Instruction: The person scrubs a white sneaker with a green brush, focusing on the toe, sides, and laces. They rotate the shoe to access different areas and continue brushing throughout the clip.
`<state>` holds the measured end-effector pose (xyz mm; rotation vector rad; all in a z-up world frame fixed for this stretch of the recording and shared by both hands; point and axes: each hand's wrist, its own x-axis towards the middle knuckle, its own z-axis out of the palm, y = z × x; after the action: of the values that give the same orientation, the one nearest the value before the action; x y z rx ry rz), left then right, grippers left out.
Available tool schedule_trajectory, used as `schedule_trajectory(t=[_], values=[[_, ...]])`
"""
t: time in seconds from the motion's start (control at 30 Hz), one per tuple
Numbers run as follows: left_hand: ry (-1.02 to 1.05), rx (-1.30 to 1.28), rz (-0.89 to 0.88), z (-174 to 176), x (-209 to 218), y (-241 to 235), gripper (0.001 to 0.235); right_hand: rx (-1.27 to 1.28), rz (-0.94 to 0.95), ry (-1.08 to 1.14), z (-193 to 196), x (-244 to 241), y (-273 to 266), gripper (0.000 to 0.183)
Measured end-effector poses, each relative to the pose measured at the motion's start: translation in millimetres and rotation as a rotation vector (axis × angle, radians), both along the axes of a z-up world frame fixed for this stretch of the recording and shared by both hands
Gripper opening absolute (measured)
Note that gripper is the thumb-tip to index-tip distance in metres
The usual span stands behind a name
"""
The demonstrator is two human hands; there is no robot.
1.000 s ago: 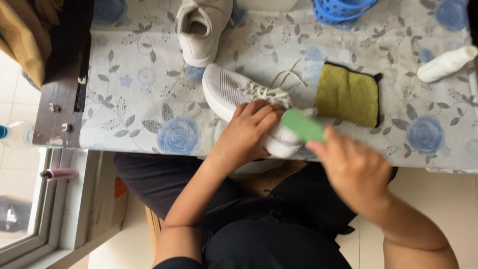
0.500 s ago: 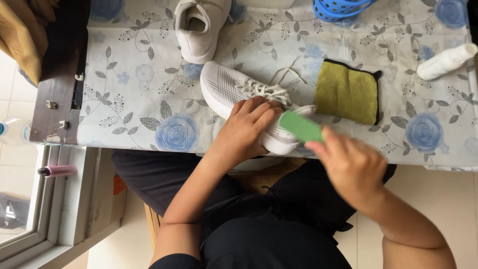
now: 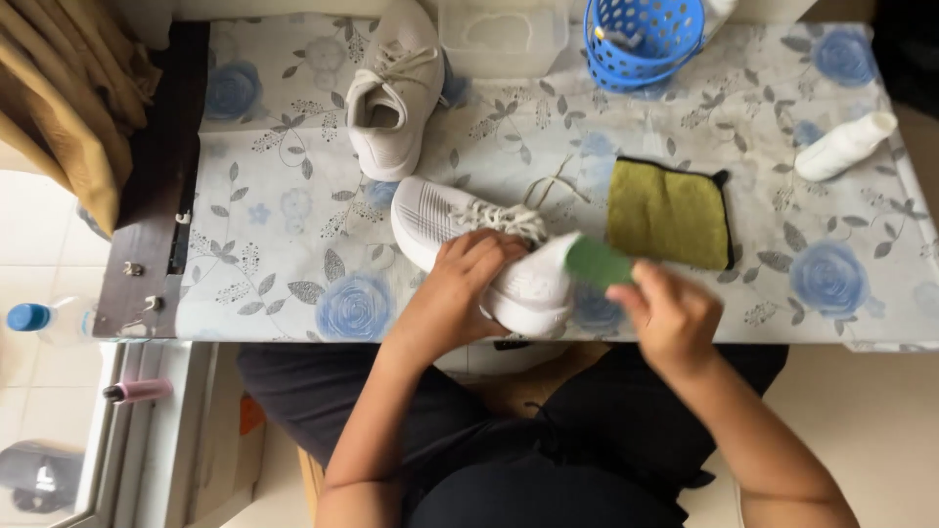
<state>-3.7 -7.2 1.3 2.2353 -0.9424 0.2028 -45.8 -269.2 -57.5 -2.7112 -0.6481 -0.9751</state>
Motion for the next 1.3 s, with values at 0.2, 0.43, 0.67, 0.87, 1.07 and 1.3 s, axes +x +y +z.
schedule_trajectory(t=[0.2, 0.43, 0.67, 0.87, 1.07, 1.3], values=[[0.045, -0.139, -0.032, 9, 1, 7, 0.085, 0.055, 0.162, -0.029, 16, -1, 21, 0.035], [0.097, -0.278, -0.029, 8, 1, 14, 0.080, 0.222, 0.161, -0.014, 14, 4, 37, 0.035], [0.109, -0.334, -0.022, -3, 3, 23, 0.079, 0.262, 0.189, 0.020, 27, 17, 48, 0.032], [0.051, -0.321, 0.018, 3, -4, 12, 0.077, 0.116, 0.143, -0.101, 35, 37, 30, 0.035], [0.008, -0.278, 0.025, -10, -5, 12, 0.074, 0.080, 0.239, 0.122, 91, -14, 69, 0.027], [0.009, -0.229, 0.042, -15, 1, 5, 0.075, 0.039, 0.069, 0.093, 77, -8, 58, 0.033]])
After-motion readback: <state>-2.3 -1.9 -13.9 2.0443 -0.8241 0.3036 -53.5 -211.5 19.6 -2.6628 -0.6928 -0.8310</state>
